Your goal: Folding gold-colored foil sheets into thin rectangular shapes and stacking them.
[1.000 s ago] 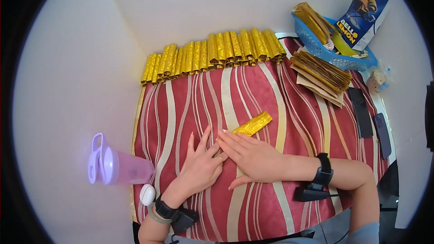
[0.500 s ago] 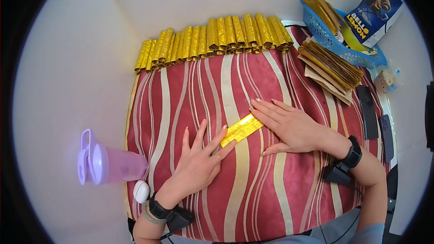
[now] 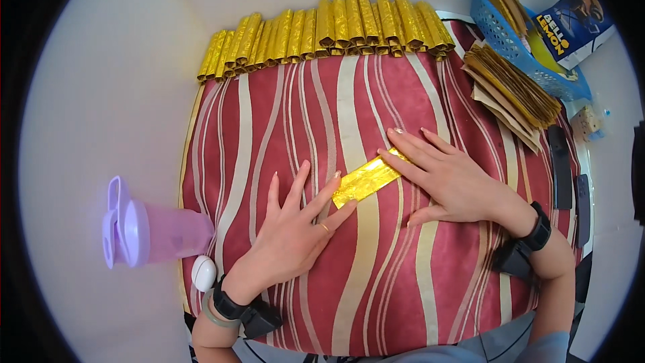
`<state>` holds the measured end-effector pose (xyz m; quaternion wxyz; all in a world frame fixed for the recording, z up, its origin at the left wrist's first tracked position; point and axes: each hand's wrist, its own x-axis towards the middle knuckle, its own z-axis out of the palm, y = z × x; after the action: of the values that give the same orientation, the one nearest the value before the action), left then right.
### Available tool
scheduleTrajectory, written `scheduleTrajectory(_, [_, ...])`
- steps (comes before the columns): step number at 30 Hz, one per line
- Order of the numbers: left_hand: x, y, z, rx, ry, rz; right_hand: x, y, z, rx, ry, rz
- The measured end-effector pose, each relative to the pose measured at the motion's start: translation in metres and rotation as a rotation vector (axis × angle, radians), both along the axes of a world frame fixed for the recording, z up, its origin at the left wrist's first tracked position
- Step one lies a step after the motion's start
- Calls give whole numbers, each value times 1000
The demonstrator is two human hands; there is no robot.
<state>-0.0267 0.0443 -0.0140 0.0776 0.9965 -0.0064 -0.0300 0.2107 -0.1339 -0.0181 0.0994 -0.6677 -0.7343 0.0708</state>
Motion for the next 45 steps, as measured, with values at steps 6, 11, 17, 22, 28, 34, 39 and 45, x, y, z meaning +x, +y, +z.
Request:
scheduleTrajectory(6, [0,-2,4,-50,2,23,1,1,3,-56,-9,34])
scheduleTrajectory(11, [4,-2,-7,-24,-246,58,1,2,4,-37,-131,31])
scheduleTrajectory(17, [18,-5,-10,-44,-414,145,3,5,7,-88,-31,105])
scheduleTrajectory(22, [18,-4,-15,79,-525,32,3,6,7,-96,26,110])
scheduleTrajectory(28, [24,-4,-12,119,-572,-48,6,5,6,-118,9,126])
scheduleTrajectory(34, [23,-3,-13,59,-605,-133,6,4,9,-132,-8,138])
scheduleTrajectory(39, [22,-1,-16,-135,-520,-101,6,5,8,-134,14,143])
scheduleTrajectory(45, [26,-5,-15,-146,-469,21,3,5,9,-138,31,114])
